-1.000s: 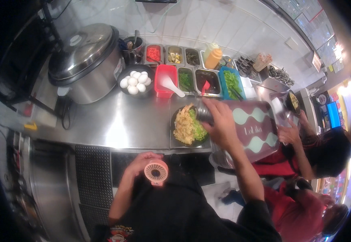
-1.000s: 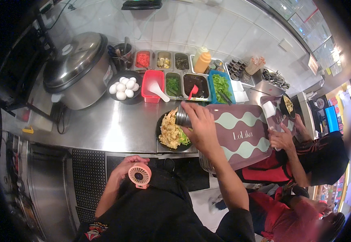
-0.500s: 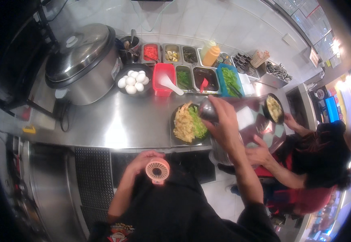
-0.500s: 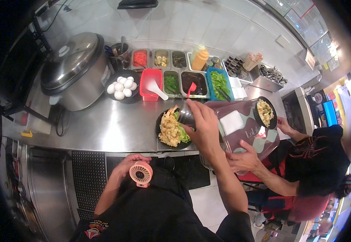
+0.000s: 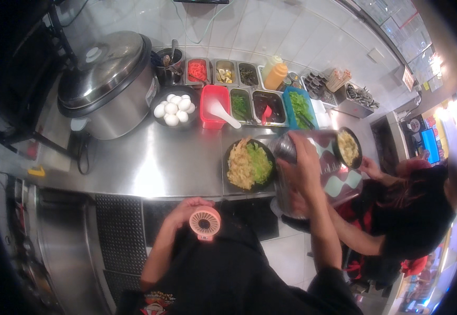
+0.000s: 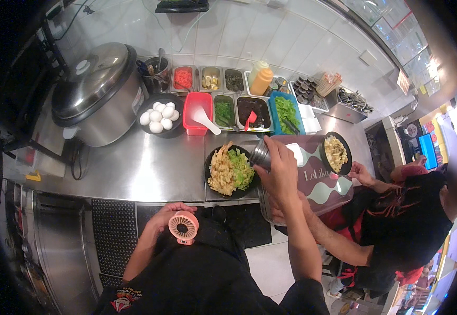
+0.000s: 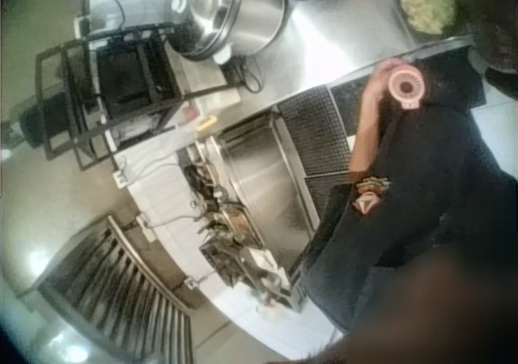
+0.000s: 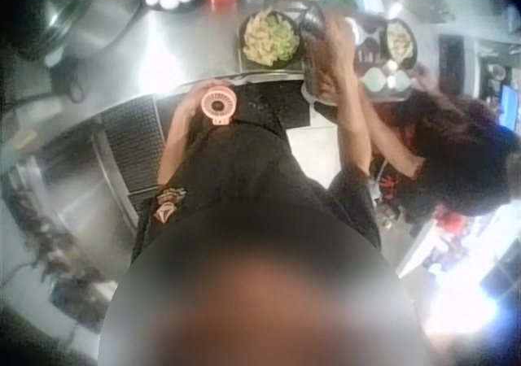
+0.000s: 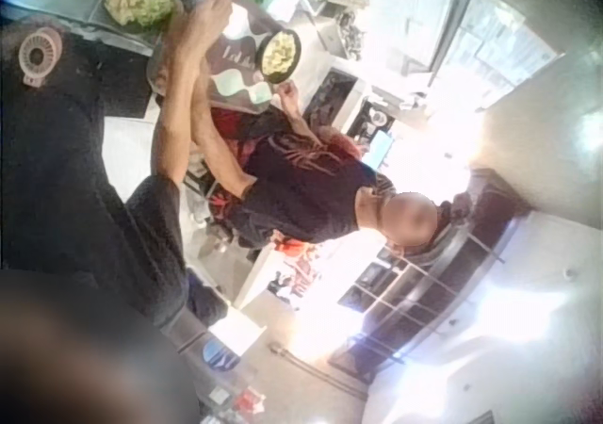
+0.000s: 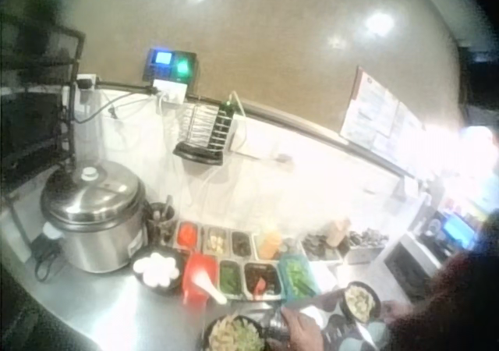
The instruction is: The person assembles a food dish by placing rice, fried items, and vegetables into a bowl. They add sauce and other toppings before handing the completed dish to a coworker.
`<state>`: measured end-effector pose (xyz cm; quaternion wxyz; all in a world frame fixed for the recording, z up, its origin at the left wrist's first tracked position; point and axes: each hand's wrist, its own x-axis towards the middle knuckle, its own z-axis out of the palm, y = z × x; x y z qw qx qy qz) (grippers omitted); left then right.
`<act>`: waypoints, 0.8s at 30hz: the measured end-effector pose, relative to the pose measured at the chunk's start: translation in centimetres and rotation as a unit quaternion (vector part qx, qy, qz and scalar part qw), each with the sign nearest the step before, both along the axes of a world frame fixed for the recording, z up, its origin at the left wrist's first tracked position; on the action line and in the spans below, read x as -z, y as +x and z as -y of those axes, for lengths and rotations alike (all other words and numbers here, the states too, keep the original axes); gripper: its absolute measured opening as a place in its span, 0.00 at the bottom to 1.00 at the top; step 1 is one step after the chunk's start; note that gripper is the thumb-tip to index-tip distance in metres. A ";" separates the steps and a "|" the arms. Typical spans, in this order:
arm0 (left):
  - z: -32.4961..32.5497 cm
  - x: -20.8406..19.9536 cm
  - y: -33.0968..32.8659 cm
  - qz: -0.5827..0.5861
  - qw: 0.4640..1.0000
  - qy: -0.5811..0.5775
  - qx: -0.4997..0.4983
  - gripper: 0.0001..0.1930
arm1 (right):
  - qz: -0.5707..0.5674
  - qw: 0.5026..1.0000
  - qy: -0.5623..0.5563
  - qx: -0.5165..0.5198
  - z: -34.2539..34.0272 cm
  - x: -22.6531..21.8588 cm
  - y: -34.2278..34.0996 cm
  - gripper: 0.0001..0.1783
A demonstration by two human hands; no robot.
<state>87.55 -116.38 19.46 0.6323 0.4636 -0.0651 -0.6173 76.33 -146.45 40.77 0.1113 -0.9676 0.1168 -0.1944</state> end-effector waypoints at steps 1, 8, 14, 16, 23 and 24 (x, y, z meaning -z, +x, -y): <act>0.1 0.1 0.0 -0.005 1.000 0.001 0.003 0.09 | -0.012 0.999 0.008 0.029 -0.2 -0.2 -0.4 0.39; 2.4 0.4 0.6 0.050 0.994 -0.022 0.092 0.10 | 0.042 0.985 0.161 0.042 -0.5 -0.5 -0.4 0.39; 3.3 -0.1 0.7 0.022 0.990 -0.053 0.131 0.12 | 0.235 0.869 0.434 0.039 5.0 -1.7 4.2 0.40; 3.3 -0.1 0.6 0.027 0.988 -0.043 0.143 0.12 | 0.278 0.855 0.436 0.041 8.6 -2.6 6.6 0.39; 1.0 0.4 -0.9 0.013 0.997 0.038 0.069 0.15 | 0.198 0.945 0.153 0.212 24.5 0.4 16.0 0.41; 0.2 0.4 -1.3 0.128 0.988 0.017 0.082 0.15 | 0.201 0.947 0.151 0.198 26.6 1.6 17.3 0.41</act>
